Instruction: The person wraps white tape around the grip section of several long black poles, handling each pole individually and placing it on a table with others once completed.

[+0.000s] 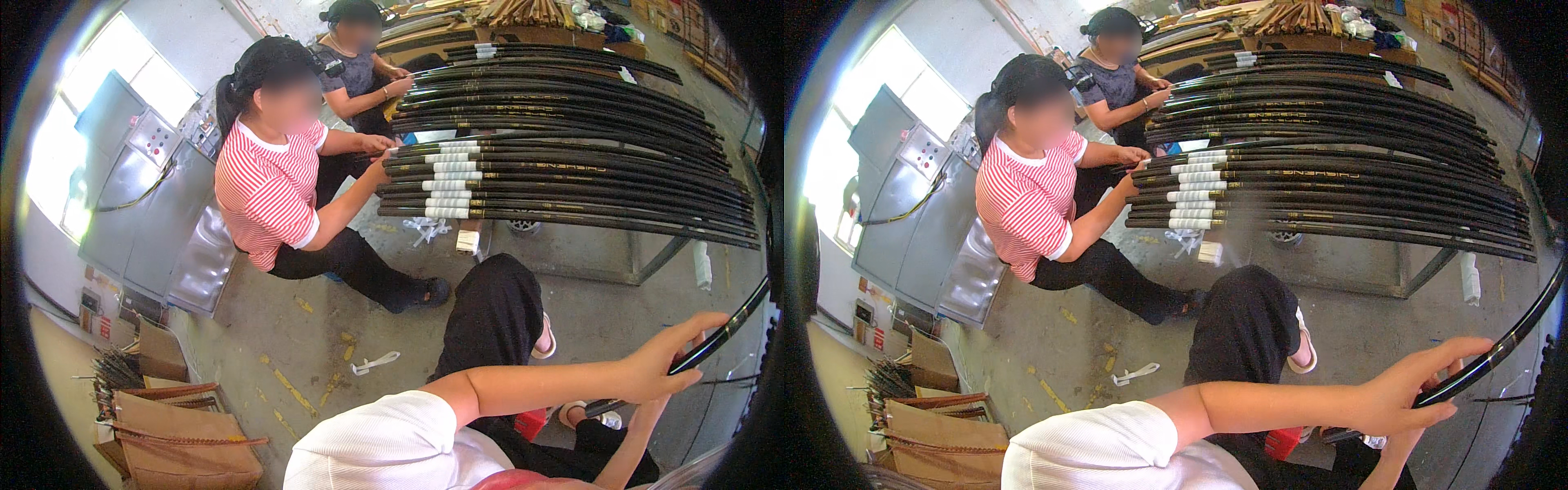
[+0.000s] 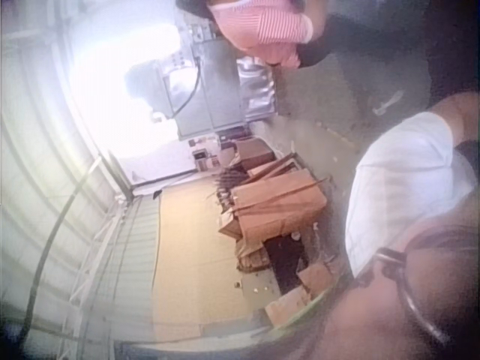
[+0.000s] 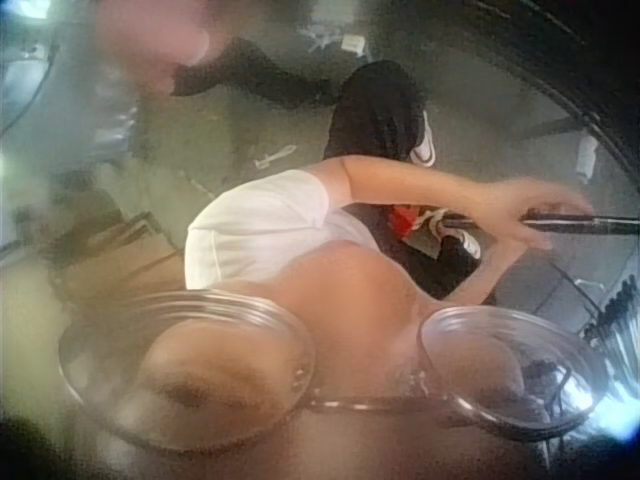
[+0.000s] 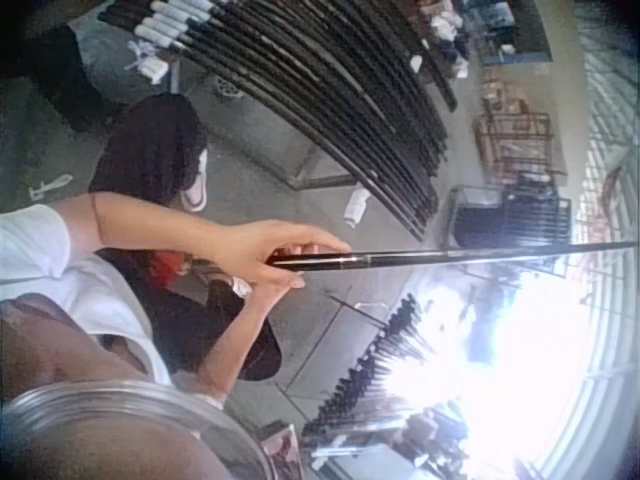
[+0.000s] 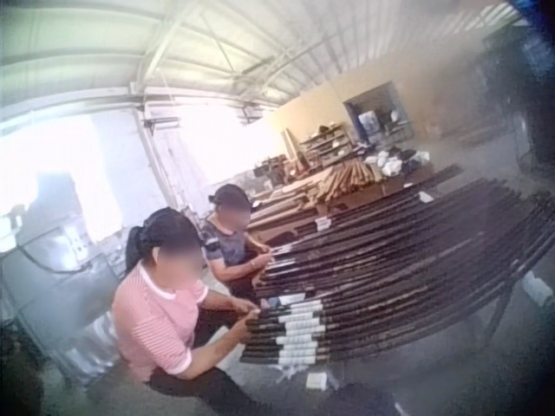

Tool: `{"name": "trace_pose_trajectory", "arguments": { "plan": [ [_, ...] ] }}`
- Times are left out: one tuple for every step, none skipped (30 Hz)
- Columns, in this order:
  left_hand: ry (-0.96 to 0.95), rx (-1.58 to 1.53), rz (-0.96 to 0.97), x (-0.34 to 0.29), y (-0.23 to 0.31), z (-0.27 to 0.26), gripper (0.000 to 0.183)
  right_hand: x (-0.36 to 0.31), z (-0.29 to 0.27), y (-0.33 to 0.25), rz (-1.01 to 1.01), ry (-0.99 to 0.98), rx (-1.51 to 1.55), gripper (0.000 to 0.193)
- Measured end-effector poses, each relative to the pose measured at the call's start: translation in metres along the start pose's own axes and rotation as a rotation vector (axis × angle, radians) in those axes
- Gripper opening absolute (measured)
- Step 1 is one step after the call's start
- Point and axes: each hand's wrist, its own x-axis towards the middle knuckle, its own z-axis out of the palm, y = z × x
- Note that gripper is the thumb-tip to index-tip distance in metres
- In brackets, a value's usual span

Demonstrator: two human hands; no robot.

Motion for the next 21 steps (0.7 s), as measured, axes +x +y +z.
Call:
{"name": "trace_pose_trajectory", "arguments": {
  "plan": [
    [0.031, 0.098, 0.1, -0.003, -0.004, 0.001, 0.072, -0.001, -0.004, 0.004, 0.031, 0.018, -0.007, 0.064],
    [0.037, 0.154, 0.14, -0.007, -0.006, 0.0, 0.073, 0.001, -0.013, 0.006, 0.063, 0.025, -0.015, 0.062],
    [0.041, 0.209, 0.183, -0.009, -0.008, -0.001, 0.074, 0.003, -0.019, 0.007, 0.086, 0.034, -0.024, 0.06],
    [0.021, 0.221, 0.166, -0.013, -0.008, -0.003, 0.074, 0.004, -0.023, 0.01, 0.109, 0.036, -0.034, 0.058],
    [-0.009, 0.206, 0.119, -0.016, -0.007, -0.005, 0.073, 0.006, -0.025, 0.012, 0.128, 0.035, -0.044, 0.056],
    [-0.039, 0.192, 0.07, -0.019, -0.007, -0.007, 0.072, 0.009, -0.029, 0.014, 0.149, 0.03, -0.053, 0.054],
    [-0.079, 0.155, -0.01, -0.02, -0.005, -0.01, 0.071, 0.012, -0.034, 0.015, 0.171, 0.017, -0.066, 0.052],
    [-0.099, 0.16, -0.029, -0.022, -0.006, -0.012, 0.071, 0.015, -0.035, 0.016, 0.194, -0.013, -0.083, 0.05],
    [-0.119, 0.163, -0.049, -0.024, -0.007, -0.014, 0.07, 0.019, -0.038, 0.014, 0.22, -0.055, -0.105, 0.052],
    [-0.126, 0.206, -0.005, -0.026, -0.01, -0.016, 0.071, 0.023, -0.041, 0.013, 0.247, -0.097, -0.128, 0.054],
    [-0.139, 0.247, 0.043, -0.027, -0.012, -0.018, 0.072, 0.029, -0.043, 0.007, 0.267, -0.136, -0.15, 0.056],
    [-0.128, 0.295, 0.062, -0.03, -0.014, -0.02, 0.072, 0.031, -0.032, -0.008, 0.226, -0.152, -0.155, 0.056],
    [-0.117, 0.343, 0.081, -0.033, -0.015, -0.022, 0.071, 0.034, -0.019, -0.024, 0.185, -0.17, -0.159, 0.056],
    [-0.114, 0.392, 0.101, -0.034, -0.015, -0.023, 0.07, 0.038, -0.007, -0.042, 0.139, -0.181, -0.158, 0.056],
    [-0.122, 0.386, 0.093, -0.034, -0.015, -0.024, 0.07, 0.044, -0.002, -0.055, 0.143, -0.18, -0.165, 0.054],
    [-0.13, 0.38, 0.086, -0.033, -0.015, -0.026, 0.069, 0.051, 0.001, -0.066, 0.146, -0.179, -0.173, 0.052],
    [-0.138, 0.379, 0.079, -0.032, -0.015, -0.027, 0.068, 0.056, 0.003, -0.071, 0.15, -0.181, -0.177, 0.051],
    [-0.13, 0.382, 0.083, -0.029, -0.015, -0.028, 0.068, 0.061, 0.001, -0.07, 0.133, -0.177, -0.173, 0.05],
    [-0.123, 0.384, 0.087, -0.026, -0.017, -0.028, 0.067, 0.068, -0.003, -0.066, 0.116, -0.174, -0.169, 0.048],
    [-0.116, 0.389, 0.089, -0.023, -0.019, -0.029, 0.067, 0.072, -0.001, -0.061, 0.074, -0.16, -0.151, 0.047],
    [-0.124, 0.387, 0.074, -0.019, -0.022, -0.032, 0.067, 0.075, 0.0, -0.057, 0.032, -0.145, -0.134, 0.045]
  ]
}}
